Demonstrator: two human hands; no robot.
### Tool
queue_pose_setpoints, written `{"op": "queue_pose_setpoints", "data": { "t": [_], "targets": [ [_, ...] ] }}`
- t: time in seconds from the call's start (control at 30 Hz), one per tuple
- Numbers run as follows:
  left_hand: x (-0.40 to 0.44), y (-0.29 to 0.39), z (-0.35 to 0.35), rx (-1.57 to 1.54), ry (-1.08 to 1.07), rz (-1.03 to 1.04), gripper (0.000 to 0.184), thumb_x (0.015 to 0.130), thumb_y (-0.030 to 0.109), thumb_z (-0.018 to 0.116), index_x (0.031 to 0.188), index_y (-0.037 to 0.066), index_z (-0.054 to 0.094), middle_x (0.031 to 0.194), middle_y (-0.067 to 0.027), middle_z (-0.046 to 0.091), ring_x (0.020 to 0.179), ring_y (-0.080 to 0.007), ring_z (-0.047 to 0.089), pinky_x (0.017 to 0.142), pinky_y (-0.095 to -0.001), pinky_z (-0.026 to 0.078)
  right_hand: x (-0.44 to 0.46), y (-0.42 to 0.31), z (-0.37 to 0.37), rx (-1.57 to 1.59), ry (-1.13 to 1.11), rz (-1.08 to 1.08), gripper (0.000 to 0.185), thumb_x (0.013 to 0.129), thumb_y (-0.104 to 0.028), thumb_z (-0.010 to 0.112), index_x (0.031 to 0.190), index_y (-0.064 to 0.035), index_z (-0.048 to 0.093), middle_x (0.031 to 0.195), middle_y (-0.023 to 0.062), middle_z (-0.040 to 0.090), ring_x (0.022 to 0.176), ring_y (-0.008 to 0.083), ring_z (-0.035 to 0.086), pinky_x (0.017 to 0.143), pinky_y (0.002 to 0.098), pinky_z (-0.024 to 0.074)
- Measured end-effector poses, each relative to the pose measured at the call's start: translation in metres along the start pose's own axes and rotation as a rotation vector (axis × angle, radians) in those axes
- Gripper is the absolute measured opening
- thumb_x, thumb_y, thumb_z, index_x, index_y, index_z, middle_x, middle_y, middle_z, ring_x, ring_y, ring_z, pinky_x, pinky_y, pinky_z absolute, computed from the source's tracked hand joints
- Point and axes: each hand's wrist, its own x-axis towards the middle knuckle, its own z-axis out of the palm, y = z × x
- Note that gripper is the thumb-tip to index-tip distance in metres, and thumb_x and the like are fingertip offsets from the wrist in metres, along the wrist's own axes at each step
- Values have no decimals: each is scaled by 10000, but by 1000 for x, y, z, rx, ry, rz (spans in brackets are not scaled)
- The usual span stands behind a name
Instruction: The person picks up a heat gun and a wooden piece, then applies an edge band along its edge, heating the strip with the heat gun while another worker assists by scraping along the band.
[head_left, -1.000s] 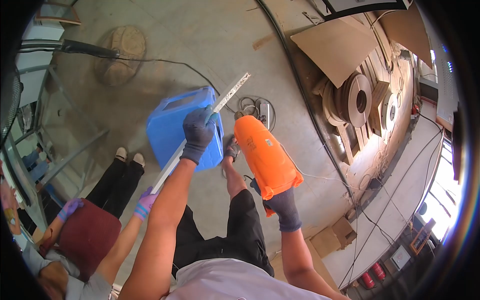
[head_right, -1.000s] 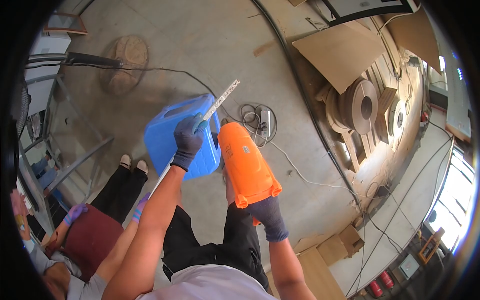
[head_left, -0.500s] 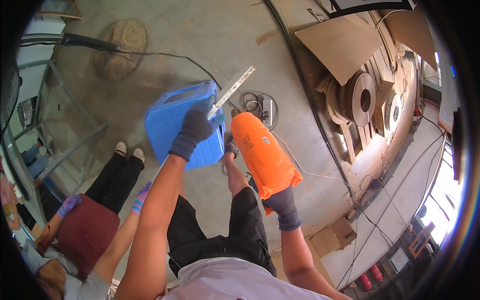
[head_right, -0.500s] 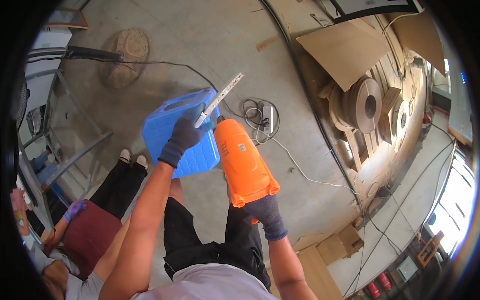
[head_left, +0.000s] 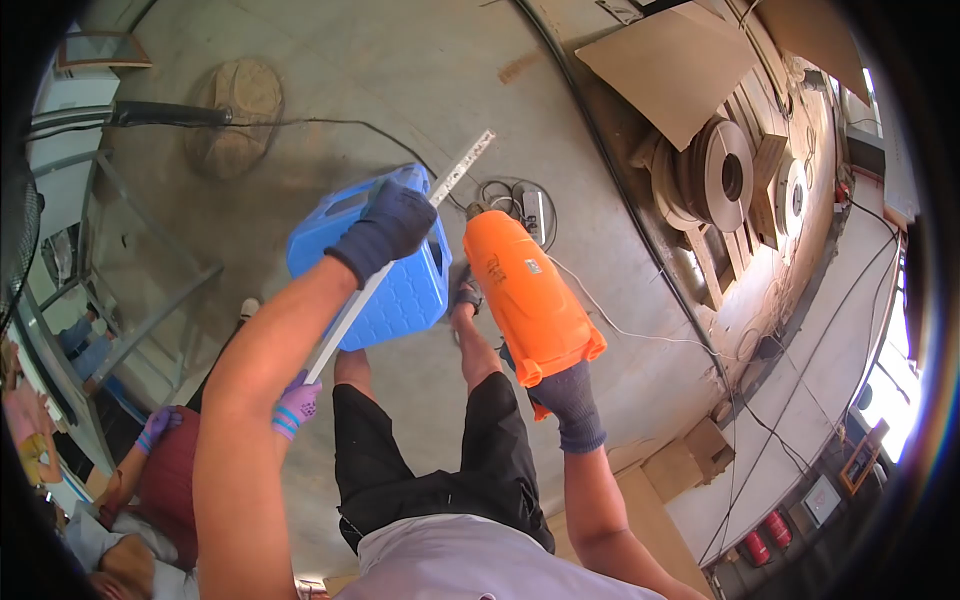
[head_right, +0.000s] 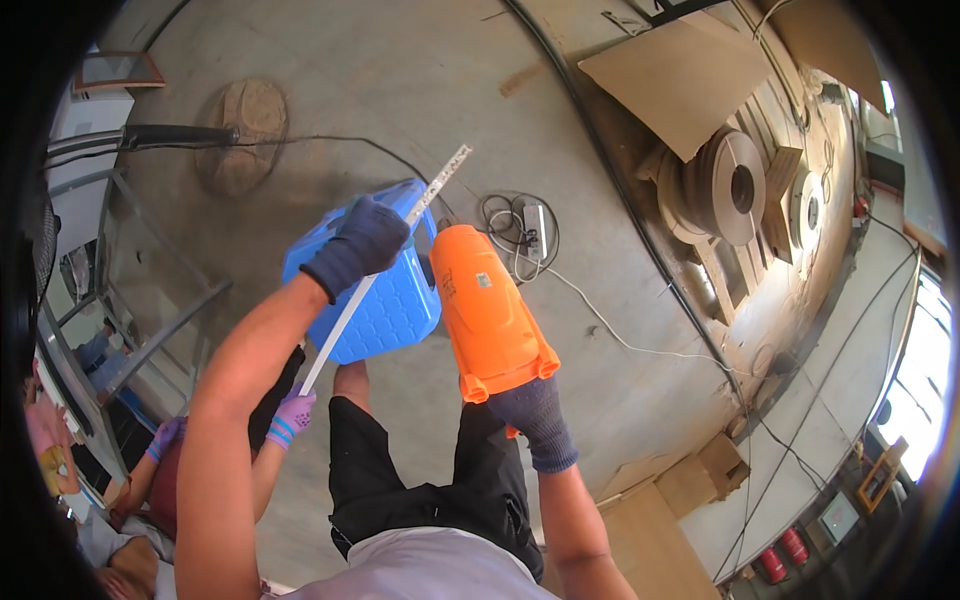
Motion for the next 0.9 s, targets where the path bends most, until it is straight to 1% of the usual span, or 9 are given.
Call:
{"op": "queue_pose_setpoints", "data": {
  "t": [0.07, 0.17, 0.27, 0.37, 0.4, 0.5, 0.53, 0.67, 0.9],
  "targets": [
    [7, -10, -19, -35, -214, 33, 87, 758, 201, 649, 751, 141, 712, 721, -98, 687, 742, -279, 679, 726, -420, 473, -1, 10, 0, -27, 4, -58, 387, 852, -173, 691, 1233, -112, 665, 1264, 62, 659, 1205, 249, 591, 1017, 376, 442],
    [-3, -21, -11, -177, -102, 92, 214, 821, 244, 635, 665, 103, 676, 689, -146, 660, 684, -335, 650, 665, -480, 467, -6, 14, 0, -14, -6, -82, 385, 861, -189, 680, 1237, -107, 658, 1280, 70, 648, 1215, 259, 582, 1022, 376, 438],
    [-20, -24, -9, -338, 56, 26, 227, 827, 246, 633, 661, 96, 667, 709, -156, 655, 710, -363, 637, 678, -493, 467, -18, 22, 5, 78, -40, -42, 429, 845, -220, 705, 1250, -93, 641, 1276, 82, 648, 1189, 257, 599, 1011, 379, 451],
    [-31, -27, -16, -351, -6, -56, 230, 840, 255, 639, 673, 99, 659, 716, -160, 644, 726, -372, 625, 694, -481, 464, -30, 36, 22, 41, -63, -109, 492, 817, -248, 742, 1261, -73, 626, 1286, 92, 642, 1175, 258, 611, 1006, 382, 462],
    [-34, -30, -15, -361, 29, -30, 229, 845, 260, 642, 682, 99, 655, 722, -161, 643, 731, -372, 623, 698, -482, 463, -27, 34, 28, -41, -17, -292, 535, 785, -190, 777, 1265, -38, 597, 1041, 106, 716, 911, 247, 703, 823, 334, 546],
    [-42, -34, -15, -353, 69, 21, 216, 854, 262, 648, 712, 99, 648, 744, -164, 642, 743, -371, 616, 709, -484, 463, -34, 13, 47, 330, -4, -278, 453, 789, -168, 769, 1195, -31, 619, 1045, 114, 713, 921, 269, 703, 813, 336, 546],
    [-42, -36, -19, -322, 45, 25, 202, 853, 256, 648, 724, 100, 648, 753, -162, 644, 745, -371, 615, 711, -485, 464, -34, 0, 50, 290, 43, -327, 388, 789, -147, 761, 1129, -37, 609, 990, 129, 696, 911, 329, 682, 769, 373, 540],
    [-48, -37, -35, -288, 19, 30, 171, 853, 242, 644, 755, 102, 652, 784, -157, 654, 753, -370, 615, 727, -483, 471, -35, -1, 75, 109, 9, -311, 387, 797, -186, 758, 1107, -73, 555, 902, 160, 621, 875, 384, 641, 700, 437, 504],
    [-52, -40, -37, -309, -16, 25, 161, 839, 240, 645, 781, 93, 677, 809, -166, 666, 799, -370, 636, 739, -484, 480, -22, -10, 92, 56, -18, -298, 405, 803, -230, 765, 1082, -72, 518, 900, 138, 604, 847, 371, 638, 686, 439, 498]
  ]
}}
